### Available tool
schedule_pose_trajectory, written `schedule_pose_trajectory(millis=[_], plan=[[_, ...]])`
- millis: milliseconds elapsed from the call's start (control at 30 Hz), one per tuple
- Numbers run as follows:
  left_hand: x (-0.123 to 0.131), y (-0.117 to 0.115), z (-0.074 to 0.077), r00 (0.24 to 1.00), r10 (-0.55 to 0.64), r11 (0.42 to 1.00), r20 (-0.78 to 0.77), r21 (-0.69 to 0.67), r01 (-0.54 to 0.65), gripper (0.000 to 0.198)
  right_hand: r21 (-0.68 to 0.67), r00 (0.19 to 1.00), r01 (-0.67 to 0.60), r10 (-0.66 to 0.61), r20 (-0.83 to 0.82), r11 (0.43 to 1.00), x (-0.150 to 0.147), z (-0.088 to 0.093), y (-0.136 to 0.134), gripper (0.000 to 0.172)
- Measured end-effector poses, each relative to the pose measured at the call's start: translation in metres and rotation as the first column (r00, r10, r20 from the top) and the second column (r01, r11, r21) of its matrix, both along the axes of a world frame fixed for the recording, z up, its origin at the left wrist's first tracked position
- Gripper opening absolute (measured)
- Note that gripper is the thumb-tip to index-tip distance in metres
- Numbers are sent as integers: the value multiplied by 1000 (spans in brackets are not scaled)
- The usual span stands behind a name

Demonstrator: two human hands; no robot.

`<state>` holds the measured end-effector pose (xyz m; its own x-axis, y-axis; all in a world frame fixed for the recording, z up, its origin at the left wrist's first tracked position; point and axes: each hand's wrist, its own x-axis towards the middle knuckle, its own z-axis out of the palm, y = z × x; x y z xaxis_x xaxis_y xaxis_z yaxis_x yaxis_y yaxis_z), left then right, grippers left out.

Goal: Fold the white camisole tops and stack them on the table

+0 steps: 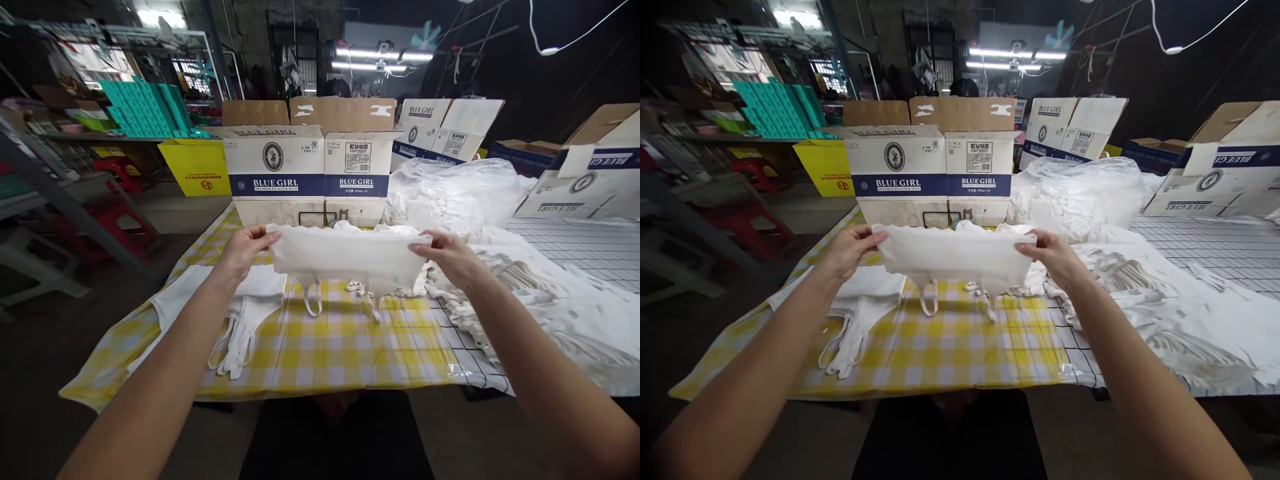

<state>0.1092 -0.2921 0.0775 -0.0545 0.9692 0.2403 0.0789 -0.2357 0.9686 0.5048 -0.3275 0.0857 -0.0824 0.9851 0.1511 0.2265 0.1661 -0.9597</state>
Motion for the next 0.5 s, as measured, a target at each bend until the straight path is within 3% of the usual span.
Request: schedule_pose_trajectory(millis=[133, 233, 300, 367, 500], plan=[[-13, -23, 28, 987, 106, 981, -124, 174, -84, 24, 172, 995, 66, -78, 62, 983, -7, 24, -16, 23], [-25, -64, 18, 949, 46, 983, -313, 182, 12, 18, 118, 965, -23, -9, 264, 993, -8, 12, -50, 15], [-32, -97, -9, 905, -66, 988, -419, 99, 118, 14, 58, 936, -132, 105, 336, 990, -7, -14, -76, 8], [-37, -129, -47, 854, -202, 978, -479, -54, 201, 12, -19, 905, -217, 209, 370, 976, -7, -50, -101, 6], [-41, -183, -117, 819, -402, 896, -409, -358, 261, 15, -167, 846, -244, 294, 444, 955, -7, -118, -140, 6]])
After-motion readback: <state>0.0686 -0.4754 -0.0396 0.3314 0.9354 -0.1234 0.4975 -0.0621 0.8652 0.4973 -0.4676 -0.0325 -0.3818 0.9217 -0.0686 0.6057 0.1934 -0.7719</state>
